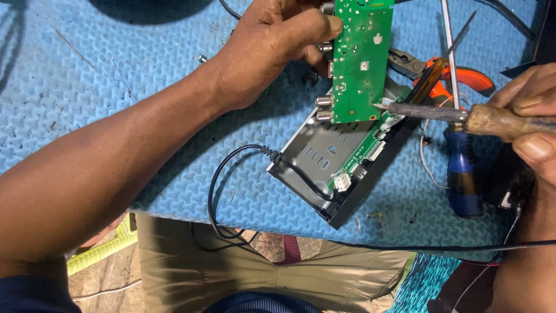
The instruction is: Soldering components on a green circuit board using a soldering iron at a repair bench.
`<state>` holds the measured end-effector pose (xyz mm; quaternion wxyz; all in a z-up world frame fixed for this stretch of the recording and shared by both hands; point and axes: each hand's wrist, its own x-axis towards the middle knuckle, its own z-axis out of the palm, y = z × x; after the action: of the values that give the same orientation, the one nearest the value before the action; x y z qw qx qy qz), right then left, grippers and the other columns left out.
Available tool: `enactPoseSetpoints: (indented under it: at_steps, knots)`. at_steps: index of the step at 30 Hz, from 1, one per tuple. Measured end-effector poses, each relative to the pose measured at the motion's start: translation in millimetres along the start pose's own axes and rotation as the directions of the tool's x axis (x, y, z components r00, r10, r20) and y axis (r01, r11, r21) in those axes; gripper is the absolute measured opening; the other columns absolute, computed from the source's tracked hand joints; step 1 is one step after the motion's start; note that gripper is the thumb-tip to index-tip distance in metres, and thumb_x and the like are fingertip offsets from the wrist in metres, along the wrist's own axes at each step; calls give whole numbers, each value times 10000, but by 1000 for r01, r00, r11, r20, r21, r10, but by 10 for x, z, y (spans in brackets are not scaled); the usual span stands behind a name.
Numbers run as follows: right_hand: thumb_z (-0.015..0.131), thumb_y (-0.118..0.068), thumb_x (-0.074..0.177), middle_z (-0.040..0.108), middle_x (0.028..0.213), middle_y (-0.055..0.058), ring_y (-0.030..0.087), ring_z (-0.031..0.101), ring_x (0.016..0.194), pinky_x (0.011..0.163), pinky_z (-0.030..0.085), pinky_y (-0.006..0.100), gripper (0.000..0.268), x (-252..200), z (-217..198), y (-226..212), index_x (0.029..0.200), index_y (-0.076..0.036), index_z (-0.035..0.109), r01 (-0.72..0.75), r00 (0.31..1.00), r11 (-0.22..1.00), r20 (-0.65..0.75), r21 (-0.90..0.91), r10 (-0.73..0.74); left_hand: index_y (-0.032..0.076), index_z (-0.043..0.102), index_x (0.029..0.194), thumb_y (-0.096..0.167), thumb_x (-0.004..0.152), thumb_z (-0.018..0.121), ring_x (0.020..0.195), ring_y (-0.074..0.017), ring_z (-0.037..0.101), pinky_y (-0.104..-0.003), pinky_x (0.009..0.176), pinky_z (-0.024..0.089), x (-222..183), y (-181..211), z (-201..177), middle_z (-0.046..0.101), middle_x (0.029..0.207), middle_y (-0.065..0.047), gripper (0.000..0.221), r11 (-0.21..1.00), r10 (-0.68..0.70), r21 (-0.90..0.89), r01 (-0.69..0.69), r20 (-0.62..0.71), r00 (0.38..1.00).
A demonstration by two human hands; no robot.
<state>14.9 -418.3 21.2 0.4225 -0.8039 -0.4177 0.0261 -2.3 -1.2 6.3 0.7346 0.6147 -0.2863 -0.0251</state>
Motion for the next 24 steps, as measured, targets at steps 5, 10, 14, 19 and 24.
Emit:
enactPoseSetpoints:
  at_steps: [5,10,14,19,24]
  knots:
    - [522,-348,952,427,659,-21,172,553,678,844,589,302,326,-16,6,45,1211,-156,476,38,999,999,14,-6,-38,140,571,1143,171,1037,530,965,-199,716,-320,809,678,3,-26,2,610,1029,2,118,1000,-13,4,13,-22,1000]
    - [528,-402,951,396,680,-20,161,502,634,758,588,280,367,46,88,10,1244,-184,486,83,996,994,-50,70,-80,134,560,1205,178,1052,525,942,-220,727,-323,808,670,-8,-42,-8,629,1079,-19,163,1000,-1,10,2,-7,1000]
    - [484,-595,821,442,671,31,131,505,613,652,440,247,496,-58,19,91,759,-111,401,-200,978,980,-60,15,201,173,589,1213,162,1057,533,1006,-161,706,-292,812,645,-7,-23,-9,641,1148,36,167,999,-24,-28,23,-11,1000]
    - [248,-995,876,441,802,107,269,468,875,973,387,426,1016,-798,-195,1425,780,-1,434,-189,975,982,-120,-2,187,189,623,1287,137,1035,572,990,-109,661,-258,791,625,-19,-47,-23,641,1203,71,262,995,-84,-53,82,-42,996]
    - [398,-390,1348,468,1234,92,316,559,1297,1360,445,512,374,-571,16,952,1144,-82,452,-67,905,997,-423,-33,47,135,615,1344,135,969,564,1058,-110,699,-241,832,623,-31,96,29,662,1362,-1,378,984,-175,-60,169,-119,977]
